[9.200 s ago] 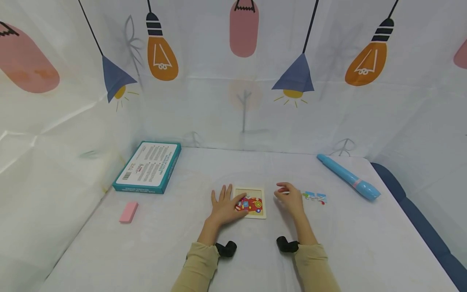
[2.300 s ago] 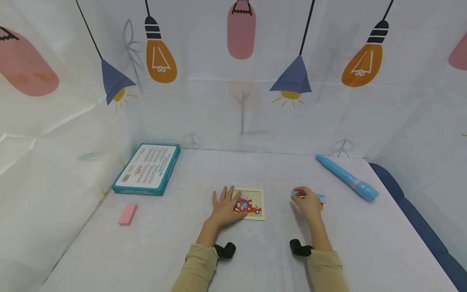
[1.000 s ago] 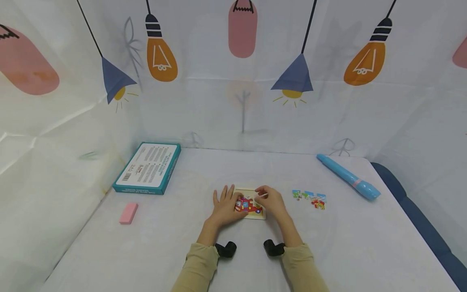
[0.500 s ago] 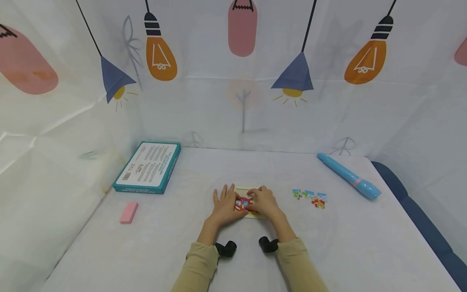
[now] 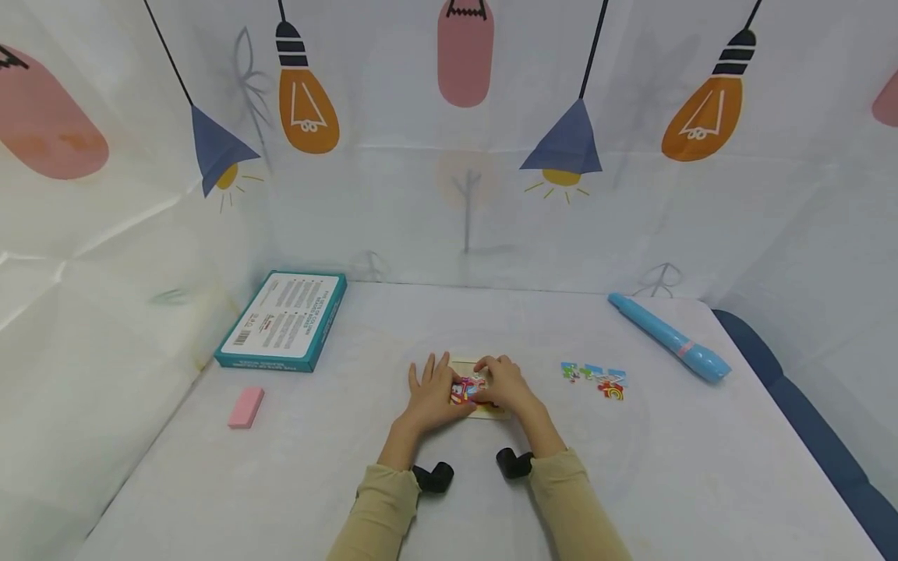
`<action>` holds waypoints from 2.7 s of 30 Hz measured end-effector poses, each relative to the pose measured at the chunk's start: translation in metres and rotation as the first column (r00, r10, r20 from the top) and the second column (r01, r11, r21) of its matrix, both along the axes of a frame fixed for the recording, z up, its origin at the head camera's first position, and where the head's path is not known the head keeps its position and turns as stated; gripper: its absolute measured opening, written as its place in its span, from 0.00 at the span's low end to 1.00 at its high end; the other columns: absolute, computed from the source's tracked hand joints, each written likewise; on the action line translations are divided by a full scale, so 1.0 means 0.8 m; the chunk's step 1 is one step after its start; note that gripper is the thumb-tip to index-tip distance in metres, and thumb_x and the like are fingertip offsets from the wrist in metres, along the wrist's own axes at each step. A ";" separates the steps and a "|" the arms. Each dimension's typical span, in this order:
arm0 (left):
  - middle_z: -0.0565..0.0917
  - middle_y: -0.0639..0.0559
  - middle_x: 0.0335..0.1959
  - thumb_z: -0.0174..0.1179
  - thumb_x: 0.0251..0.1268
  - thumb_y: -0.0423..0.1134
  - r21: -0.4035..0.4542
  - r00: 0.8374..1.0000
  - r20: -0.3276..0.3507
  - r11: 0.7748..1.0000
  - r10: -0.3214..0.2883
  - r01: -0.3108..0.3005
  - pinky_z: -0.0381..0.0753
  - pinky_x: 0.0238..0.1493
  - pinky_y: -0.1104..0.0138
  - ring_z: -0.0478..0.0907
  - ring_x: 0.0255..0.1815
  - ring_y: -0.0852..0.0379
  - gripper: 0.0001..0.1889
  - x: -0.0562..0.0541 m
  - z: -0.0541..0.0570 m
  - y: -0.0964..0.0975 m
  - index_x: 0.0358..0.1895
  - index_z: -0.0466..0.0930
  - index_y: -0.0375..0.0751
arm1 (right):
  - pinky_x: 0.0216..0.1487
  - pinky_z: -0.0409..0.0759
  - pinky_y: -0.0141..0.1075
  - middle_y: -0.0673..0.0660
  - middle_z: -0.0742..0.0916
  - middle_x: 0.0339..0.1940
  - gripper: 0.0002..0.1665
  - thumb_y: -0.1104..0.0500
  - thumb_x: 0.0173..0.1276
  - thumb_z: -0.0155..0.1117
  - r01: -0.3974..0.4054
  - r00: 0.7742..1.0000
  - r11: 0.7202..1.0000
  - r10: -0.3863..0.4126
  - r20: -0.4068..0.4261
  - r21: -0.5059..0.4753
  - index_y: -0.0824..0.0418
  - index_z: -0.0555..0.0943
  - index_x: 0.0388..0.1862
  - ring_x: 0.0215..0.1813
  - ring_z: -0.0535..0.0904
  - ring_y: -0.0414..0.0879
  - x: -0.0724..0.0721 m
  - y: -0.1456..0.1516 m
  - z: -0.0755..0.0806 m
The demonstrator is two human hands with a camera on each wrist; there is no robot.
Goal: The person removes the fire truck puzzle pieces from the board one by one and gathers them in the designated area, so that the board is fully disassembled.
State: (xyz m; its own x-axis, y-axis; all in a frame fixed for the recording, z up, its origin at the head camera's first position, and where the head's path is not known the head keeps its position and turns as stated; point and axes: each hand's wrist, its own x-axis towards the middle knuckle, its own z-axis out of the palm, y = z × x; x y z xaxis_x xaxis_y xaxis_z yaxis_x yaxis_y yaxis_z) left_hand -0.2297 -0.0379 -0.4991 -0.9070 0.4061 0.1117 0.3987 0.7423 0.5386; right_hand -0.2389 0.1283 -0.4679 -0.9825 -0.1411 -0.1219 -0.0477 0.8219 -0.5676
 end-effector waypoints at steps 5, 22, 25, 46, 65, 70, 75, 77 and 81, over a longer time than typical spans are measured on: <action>0.55 0.36 0.71 0.64 0.50 0.56 -0.017 1.000 0.010 1.000 0.003 -0.003 0.30 0.64 0.39 0.43 0.72 0.37 0.24 0.000 -0.001 0.000 0.41 0.70 0.44 | 0.41 0.71 0.43 0.57 0.78 0.37 0.27 0.61 0.43 0.77 0.001 1.000 0.995 -0.003 -0.020 -0.105 0.58 0.73 0.42 0.40 0.72 0.51 -0.001 0.002 -0.002; 0.54 0.38 0.71 0.63 0.50 0.57 -0.021 1.000 0.007 1.000 0.008 -0.008 0.30 0.64 0.39 0.42 0.72 0.37 0.23 0.000 0.000 0.001 0.40 0.69 0.45 | 0.34 0.72 0.35 0.60 0.83 0.36 0.15 0.66 0.63 0.60 0.179 0.982 0.887 -0.187 0.023 -0.426 0.60 0.74 0.49 0.36 0.77 0.48 0.010 0.056 0.005; 0.54 0.38 0.72 0.63 0.50 0.57 -0.026 1.000 0.012 1.000 0.012 -0.012 0.30 0.64 0.39 0.43 0.72 0.38 0.23 0.000 -0.002 0.001 0.41 0.69 0.45 | 0.32 0.73 0.35 0.61 0.83 0.37 0.15 0.65 0.65 0.59 0.194 0.979 0.879 -0.202 0.029 -0.436 0.62 0.73 0.50 0.37 0.77 0.49 0.014 0.068 0.005; 0.55 0.38 0.71 0.64 0.49 0.56 -0.033 1.000 -0.005 0.999 0.014 -0.014 0.32 0.64 0.39 0.44 0.72 0.37 0.23 -0.001 -0.008 0.002 0.41 0.68 0.46 | 0.35 0.73 0.31 0.66 0.84 0.43 0.22 0.60 0.62 0.64 0.355 0.931 0.859 -0.362 0.053 -0.369 0.69 0.75 0.53 0.40 0.80 0.47 0.040 0.141 0.007; 0.55 0.37 0.71 0.65 0.49 0.56 -0.031 1.000 0.013 0.999 0.014 -0.014 0.32 0.64 0.38 0.44 0.72 0.36 0.24 -0.001 -0.004 0.002 0.41 0.69 0.44 | 0.44 0.72 0.46 0.68 0.84 0.40 0.21 0.60 0.61 0.63 0.461 0.882 0.862 -0.471 0.000 -0.212 0.74 0.77 0.49 0.46 0.77 0.60 0.060 0.183 0.005; 0.54 0.38 0.71 0.65 0.49 0.56 -0.033 1.000 0.014 0.999 0.019 -0.018 0.31 0.64 0.39 0.43 0.72 0.37 0.23 -0.001 -0.004 0.002 0.41 0.69 0.45 | 0.44 0.71 0.48 0.68 0.84 0.39 0.21 0.59 0.61 0.62 0.499 0.862 0.847 -0.507 0.000 -0.185 0.74 0.78 0.47 0.45 0.76 0.60 0.061 0.187 0.005; 0.55 0.37 0.71 0.65 0.49 0.55 -0.032 1.000 0.010 0.999 0.015 -0.015 0.32 0.64 0.39 0.44 0.72 0.36 0.24 -0.002 -0.005 0.003 0.41 0.69 0.44 | 0.42 0.71 0.47 0.68 0.84 0.38 0.20 0.60 0.59 0.63 0.512 0.852 0.843 -0.522 -0.025 -0.167 0.74 0.78 0.46 0.43 0.76 0.60 0.061 0.188 0.002; 0.54 0.37 0.71 0.65 0.49 0.55 -0.032 1.000 0.017 0.999 0.016 -0.016 0.31 0.64 0.39 0.43 0.72 0.36 0.24 -0.001 -0.004 0.003 0.41 0.69 0.44 | 0.41 0.70 0.47 0.68 0.82 0.37 0.20 0.61 0.58 0.63 0.509 0.853 0.847 -0.520 -0.044 -0.154 0.74 0.77 0.47 0.41 0.76 0.60 0.061 0.188 0.002; 0.54 0.37 0.71 0.66 0.48 0.55 -0.033 0.999 0.032 0.999 0.018 -0.016 0.31 0.64 0.38 0.43 0.72 0.35 0.24 -0.002 -0.001 0.003 0.41 0.69 0.44 | 0.37 0.68 0.46 0.67 0.79 0.35 0.21 0.63 0.57 0.63 0.500 0.855 0.857 -0.512 -0.088 -0.129 0.73 0.74 0.48 0.39 0.73 0.59 0.060 0.186 0.002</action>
